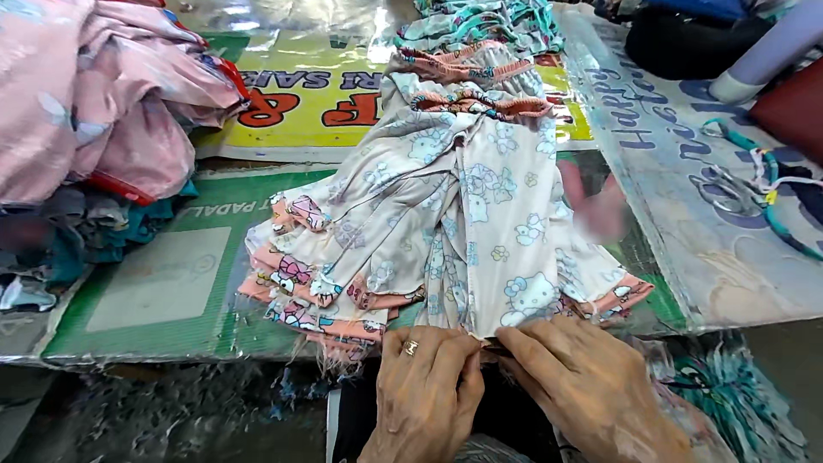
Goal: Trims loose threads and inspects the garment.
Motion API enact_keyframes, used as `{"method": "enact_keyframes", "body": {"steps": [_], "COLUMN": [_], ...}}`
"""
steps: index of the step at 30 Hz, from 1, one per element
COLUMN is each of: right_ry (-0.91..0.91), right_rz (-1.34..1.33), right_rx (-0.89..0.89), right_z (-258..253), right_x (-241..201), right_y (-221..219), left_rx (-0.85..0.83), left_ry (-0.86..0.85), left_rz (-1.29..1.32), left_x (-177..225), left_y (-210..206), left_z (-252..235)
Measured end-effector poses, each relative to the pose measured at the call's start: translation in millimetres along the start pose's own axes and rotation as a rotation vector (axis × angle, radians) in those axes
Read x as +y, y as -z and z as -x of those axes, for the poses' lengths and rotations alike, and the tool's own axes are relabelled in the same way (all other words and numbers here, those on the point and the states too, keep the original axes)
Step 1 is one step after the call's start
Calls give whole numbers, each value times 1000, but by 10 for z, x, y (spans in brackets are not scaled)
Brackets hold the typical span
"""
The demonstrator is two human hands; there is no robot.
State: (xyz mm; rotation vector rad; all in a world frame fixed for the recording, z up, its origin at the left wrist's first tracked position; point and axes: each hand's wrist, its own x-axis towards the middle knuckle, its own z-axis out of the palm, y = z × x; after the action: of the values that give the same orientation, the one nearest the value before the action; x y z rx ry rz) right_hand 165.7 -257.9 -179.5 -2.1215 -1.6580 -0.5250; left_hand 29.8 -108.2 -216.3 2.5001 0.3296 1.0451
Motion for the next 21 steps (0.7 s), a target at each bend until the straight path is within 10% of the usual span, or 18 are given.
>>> {"method": "enact_keyframes", "body": {"steps": [21], "right_ry": [46], "right_rz": [-60], "right_rx": [153], "right_z": [30], "right_x": [-31], "right_y": [-175], "left_rx": [151], "left_ry": [-108], "left_rz": [-31], "left_x": [-2], "left_y": [-56], "left_z": [61]}}
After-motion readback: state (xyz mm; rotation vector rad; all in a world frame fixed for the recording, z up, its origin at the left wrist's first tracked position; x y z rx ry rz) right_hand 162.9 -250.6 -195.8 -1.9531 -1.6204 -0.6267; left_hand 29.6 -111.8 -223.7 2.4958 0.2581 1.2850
